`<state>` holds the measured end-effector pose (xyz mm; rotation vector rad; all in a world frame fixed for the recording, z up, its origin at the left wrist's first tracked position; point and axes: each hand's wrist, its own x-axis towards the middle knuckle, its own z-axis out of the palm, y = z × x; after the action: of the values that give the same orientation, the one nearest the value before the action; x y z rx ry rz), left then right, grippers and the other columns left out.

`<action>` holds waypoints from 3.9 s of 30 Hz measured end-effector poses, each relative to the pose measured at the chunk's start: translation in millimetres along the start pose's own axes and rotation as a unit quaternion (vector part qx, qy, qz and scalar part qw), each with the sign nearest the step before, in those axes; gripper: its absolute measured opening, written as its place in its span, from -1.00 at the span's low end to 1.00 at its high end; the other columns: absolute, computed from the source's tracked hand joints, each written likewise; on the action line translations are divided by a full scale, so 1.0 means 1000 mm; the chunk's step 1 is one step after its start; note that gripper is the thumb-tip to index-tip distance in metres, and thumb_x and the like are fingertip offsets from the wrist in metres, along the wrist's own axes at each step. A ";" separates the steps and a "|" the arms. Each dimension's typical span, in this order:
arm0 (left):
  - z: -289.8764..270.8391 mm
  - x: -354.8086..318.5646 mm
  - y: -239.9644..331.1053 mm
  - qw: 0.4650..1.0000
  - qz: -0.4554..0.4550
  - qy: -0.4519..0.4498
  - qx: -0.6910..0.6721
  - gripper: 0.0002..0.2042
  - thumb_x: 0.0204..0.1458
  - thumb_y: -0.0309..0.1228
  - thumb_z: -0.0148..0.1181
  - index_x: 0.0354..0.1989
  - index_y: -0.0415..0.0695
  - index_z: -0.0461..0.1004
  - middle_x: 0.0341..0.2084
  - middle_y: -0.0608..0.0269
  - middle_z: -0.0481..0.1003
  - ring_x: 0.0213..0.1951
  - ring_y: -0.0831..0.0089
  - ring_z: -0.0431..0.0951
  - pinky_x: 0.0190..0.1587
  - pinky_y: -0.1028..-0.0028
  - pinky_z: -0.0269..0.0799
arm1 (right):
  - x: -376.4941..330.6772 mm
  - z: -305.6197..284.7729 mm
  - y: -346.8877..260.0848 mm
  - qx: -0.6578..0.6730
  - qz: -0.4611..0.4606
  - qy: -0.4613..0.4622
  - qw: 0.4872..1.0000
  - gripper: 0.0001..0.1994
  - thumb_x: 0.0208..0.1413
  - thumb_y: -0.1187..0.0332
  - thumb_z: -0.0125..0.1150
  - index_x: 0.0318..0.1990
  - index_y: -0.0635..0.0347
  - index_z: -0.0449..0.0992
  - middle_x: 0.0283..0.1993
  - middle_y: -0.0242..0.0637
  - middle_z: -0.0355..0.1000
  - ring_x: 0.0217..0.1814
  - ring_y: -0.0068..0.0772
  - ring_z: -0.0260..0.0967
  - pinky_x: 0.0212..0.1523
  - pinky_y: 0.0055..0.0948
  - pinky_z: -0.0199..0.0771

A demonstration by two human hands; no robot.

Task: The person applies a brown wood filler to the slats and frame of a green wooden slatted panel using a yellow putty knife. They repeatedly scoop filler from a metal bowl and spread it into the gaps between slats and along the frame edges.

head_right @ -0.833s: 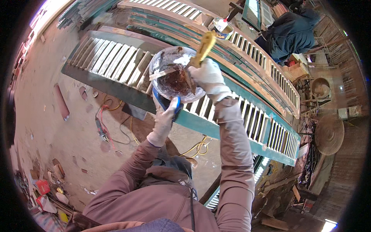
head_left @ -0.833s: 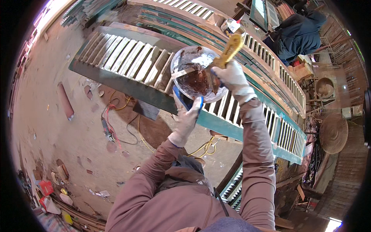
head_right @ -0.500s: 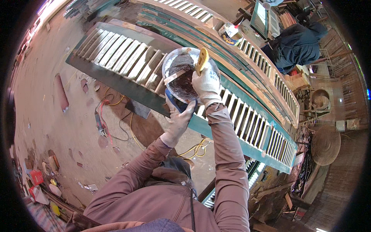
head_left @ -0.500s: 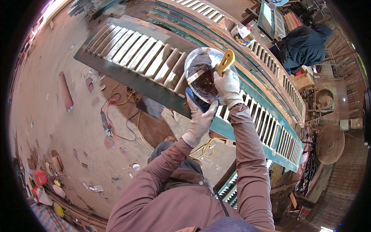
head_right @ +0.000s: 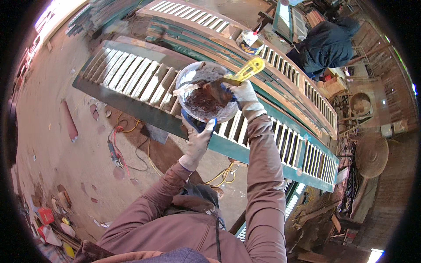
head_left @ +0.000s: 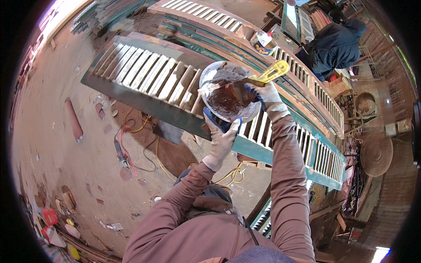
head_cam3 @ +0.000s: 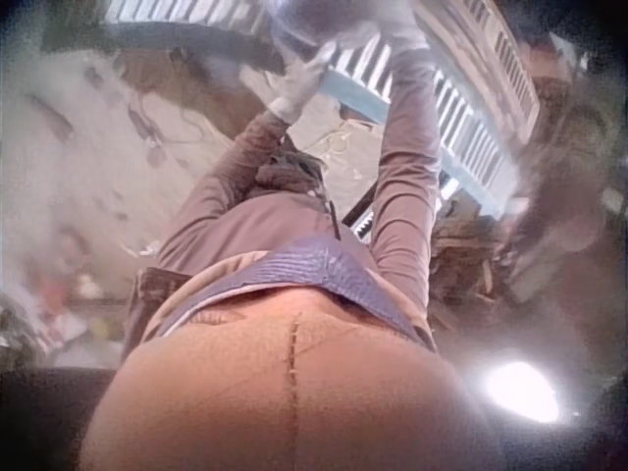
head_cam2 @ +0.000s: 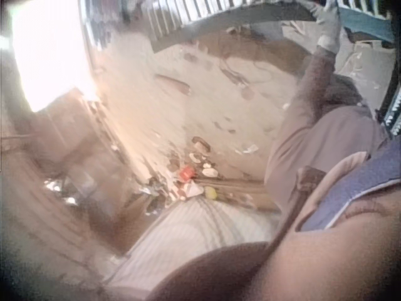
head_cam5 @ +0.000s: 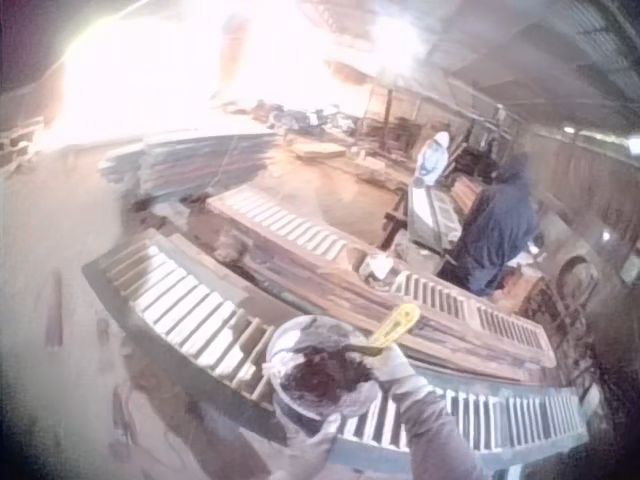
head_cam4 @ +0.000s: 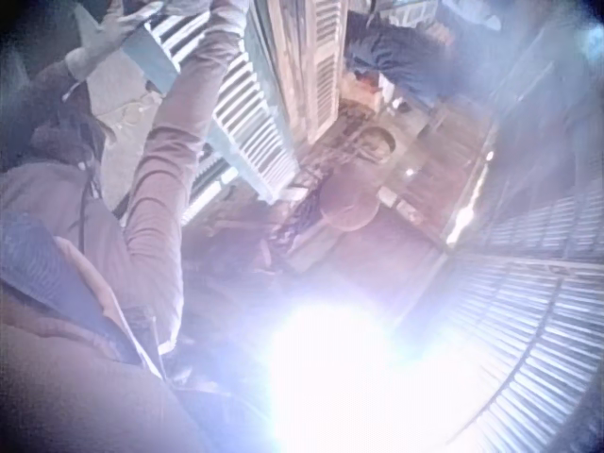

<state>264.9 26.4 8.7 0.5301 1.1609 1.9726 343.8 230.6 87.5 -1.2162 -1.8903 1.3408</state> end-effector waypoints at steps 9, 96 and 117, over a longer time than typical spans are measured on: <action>-0.008 -0.025 0.008 0.996 -0.067 -0.019 -0.062 -0.17 0.27 -0.54 0.22 0.55 0.19 -0.21 0.34 0.18 0.18 0.10 0.32 0.48 0.11 0.16 0.56 | -0.174 -0.066 -0.018 0.257 -0.036 0.130 0.957 -0.75 0.28 0.27 0.35 -0.04 0.26 0.64 -0.19 -0.44 0.60 -0.22 -0.59 0.53 -0.17 -0.52 0.54; 0.394 -0.081 -0.248 0.261 0.495 -0.738 0.377 -0.50 0.50 -0.23 -0.21 0.46 -0.32 0.12 0.46 -0.05 0.15 0.46 0.06 0.13 0.48 0.21 0.01 | -0.341 -0.116 0.350 0.021 -0.188 0.836 0.515 -0.58 0.06 0.42 0.33 0.14 0.04 0.63 0.14 -0.34 0.60 0.23 -0.17 0.49 0.27 -0.15 0.45; 0.391 -0.087 -0.235 0.199 0.548 -0.721 0.374 -0.46 0.38 -0.41 -0.14 0.52 -0.19 0.08 0.49 -0.06 0.11 0.48 0.01 0.11 0.50 0.16 -0.03 | -0.338 -0.083 0.280 0.084 0.000 0.807 0.584 -0.68 -0.04 0.38 0.47 -0.08 0.15 0.69 0.06 -0.32 0.60 0.07 -0.13 0.50 0.14 -0.29 0.58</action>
<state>678.1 238.6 1.8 3.3319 -0.0387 0.1519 670.8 -0.1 -111.7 -1.3960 -0.3419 -0.0315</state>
